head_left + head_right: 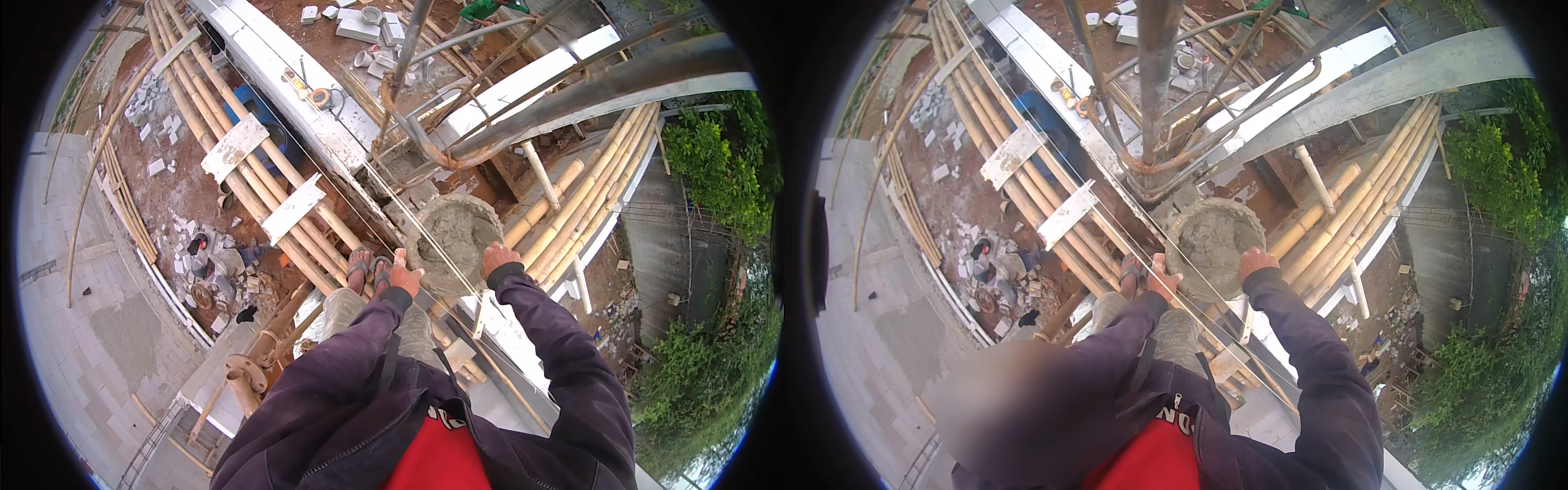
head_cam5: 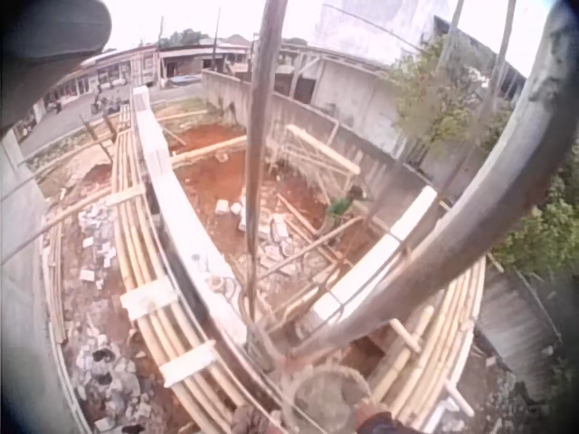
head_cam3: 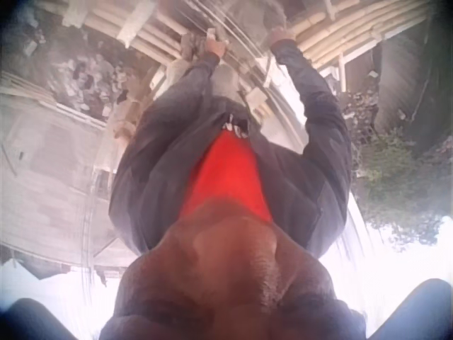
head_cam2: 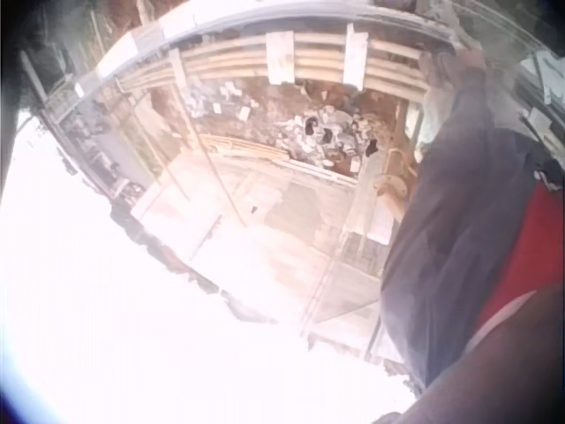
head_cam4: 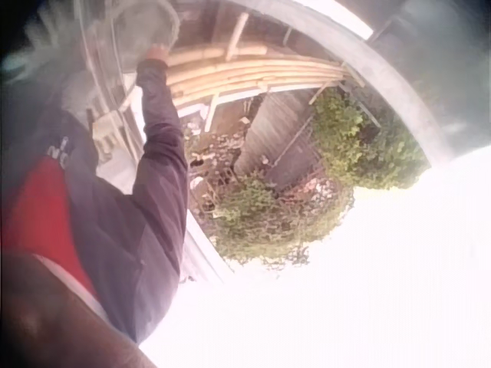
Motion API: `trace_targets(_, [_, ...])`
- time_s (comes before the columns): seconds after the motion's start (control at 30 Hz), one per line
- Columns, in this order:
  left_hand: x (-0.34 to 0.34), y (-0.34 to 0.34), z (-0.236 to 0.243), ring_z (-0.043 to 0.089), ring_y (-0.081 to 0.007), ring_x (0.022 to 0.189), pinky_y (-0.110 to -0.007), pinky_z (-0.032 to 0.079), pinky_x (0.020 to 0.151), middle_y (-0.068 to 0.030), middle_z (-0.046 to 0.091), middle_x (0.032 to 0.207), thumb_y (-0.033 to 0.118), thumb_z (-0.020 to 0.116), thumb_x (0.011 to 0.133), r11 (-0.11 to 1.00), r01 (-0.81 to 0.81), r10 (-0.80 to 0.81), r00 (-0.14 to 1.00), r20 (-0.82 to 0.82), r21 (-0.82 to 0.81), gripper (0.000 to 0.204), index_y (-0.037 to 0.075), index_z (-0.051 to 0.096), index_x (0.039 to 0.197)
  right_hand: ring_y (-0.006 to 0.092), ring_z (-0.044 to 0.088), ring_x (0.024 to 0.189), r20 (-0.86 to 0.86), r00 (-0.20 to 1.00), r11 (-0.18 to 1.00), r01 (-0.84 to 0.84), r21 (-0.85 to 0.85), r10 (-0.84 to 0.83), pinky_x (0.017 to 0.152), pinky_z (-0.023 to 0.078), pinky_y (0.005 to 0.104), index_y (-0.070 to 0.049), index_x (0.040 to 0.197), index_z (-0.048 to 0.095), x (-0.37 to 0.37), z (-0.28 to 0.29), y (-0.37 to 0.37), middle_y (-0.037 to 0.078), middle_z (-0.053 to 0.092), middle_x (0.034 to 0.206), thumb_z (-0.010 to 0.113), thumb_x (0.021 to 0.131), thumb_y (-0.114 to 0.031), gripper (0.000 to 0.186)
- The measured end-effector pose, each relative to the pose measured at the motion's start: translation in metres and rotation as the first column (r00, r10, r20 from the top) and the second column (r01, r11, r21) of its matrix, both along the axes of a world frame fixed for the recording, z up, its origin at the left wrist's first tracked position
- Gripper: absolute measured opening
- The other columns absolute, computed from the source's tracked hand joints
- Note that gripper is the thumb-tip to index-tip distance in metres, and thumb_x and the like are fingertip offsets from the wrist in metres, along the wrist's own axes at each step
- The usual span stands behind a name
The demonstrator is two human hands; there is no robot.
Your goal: The person stands on bamboo scaffolding and uses a trowel to scoop cement from a pan, then applies it to a concrete wall. The person repeatedly scoops and spreads cement along the wall surface.
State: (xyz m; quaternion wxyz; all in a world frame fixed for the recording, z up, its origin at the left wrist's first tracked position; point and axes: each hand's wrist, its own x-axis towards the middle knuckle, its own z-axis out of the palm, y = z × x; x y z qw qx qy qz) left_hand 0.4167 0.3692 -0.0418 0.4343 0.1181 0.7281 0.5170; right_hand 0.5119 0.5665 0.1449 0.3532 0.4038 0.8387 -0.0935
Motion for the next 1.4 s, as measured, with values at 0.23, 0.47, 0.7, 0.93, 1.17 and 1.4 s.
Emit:
trace_targets(0.23, [-0.014,0.017,0.055,0.050,-0.0388,0.121,-0.039,0.041,0.100,-0.0252,0.053,0.127,0.012,0.071,0.074,0.941,0.301,-0.288,0.953,0.097,-0.156,0.073,-0.002,0.036,0.137,0.0414,0.062,0.096,-0.207,0.934,0.952,0.266,-0.149,-0.293,0.084,0.051,0.0469,0.000,0.108,0.059,0.062,-0.075,-0.009,0.027,0.064,0.098,0.059,0.085,-0.031,0.040])
trace_targets(0.47, [-0.022,0.017,0.088,0.033,-0.0352,0.136,-0.037,0.032,0.109,-0.0245,0.035,0.145,0.012,0.072,0.075,0.889,0.377,-0.389,0.921,0.004,-0.259,0.086,-0.003,0.024,0.145,0.0458,0.062,0.087,-0.440,0.837,0.940,0.233,-0.248,-0.324,0.083,0.049,0.0479,0.004,0.096,0.064,0.073,-0.119,-0.026,0.031,0.064,0.089,0.064,0.081,-0.033,0.040])
trace_targets(0.7, [-0.002,0.010,0.060,0.042,-0.0314,0.125,-0.036,0.035,0.102,-0.0226,0.044,0.132,0.008,0.075,0.073,0.973,0.190,-0.196,0.980,-0.035,-0.132,0.077,-0.003,0.032,0.136,0.0480,0.058,0.078,-0.604,0.662,0.881,0.200,-0.428,-0.444,0.068,0.043,0.0524,0.002,0.082,0.060,0.088,-0.106,-0.040,0.027,0.061,0.076,0.065,0.080,-0.035,0.037])
trace_targets(0.93, [-0.003,0.014,0.056,0.024,-0.0315,0.141,-0.036,0.028,0.110,-0.0218,0.032,0.148,-0.004,0.069,0.074,0.994,0.090,-0.076,0.975,0.207,-0.058,0.082,-0.002,0.025,0.143,0.0361,0.058,0.067,-0.590,0.651,0.838,0.137,-0.528,-0.478,0.062,0.043,0.0429,0.000,0.080,0.058,0.097,-0.051,-0.018,0.019,0.060,0.068,0.065,0.082,-0.033,0.034])
trace_targets(1.17, [-0.007,-0.001,0.031,0.019,-0.0359,0.142,-0.040,0.022,0.113,-0.0226,0.027,0.149,-0.002,0.067,0.076,0.996,0.052,-0.037,0.979,0.199,-0.070,0.080,-0.003,0.022,0.142,0.0151,0.051,0.053,-0.321,0.685,0.621,0.244,-0.744,-0.654,0.050,0.041,0.0320,-0.002,0.080,0.057,0.091,0.021,0.013,0.004,0.054,0.061,0.065,0.087,-0.029,0.030])
trace_targets(1.4, [0.004,-0.002,0.031,0.041,-0.0326,0.131,-0.038,0.034,0.106,-0.0228,0.044,0.138,0.001,0.065,0.077,0.981,-0.097,0.033,0.937,0.347,0.167,0.074,-0.001,0.029,0.142,0.0123,0.042,0.034,-0.366,0.783,0.667,0.081,-0.740,-0.502,0.031,0.031,0.0281,-0.005,0.076,0.050,0.025,0.074,0.070,0.004,0.047,0.052,0.057,0.093,-0.023,0.025])
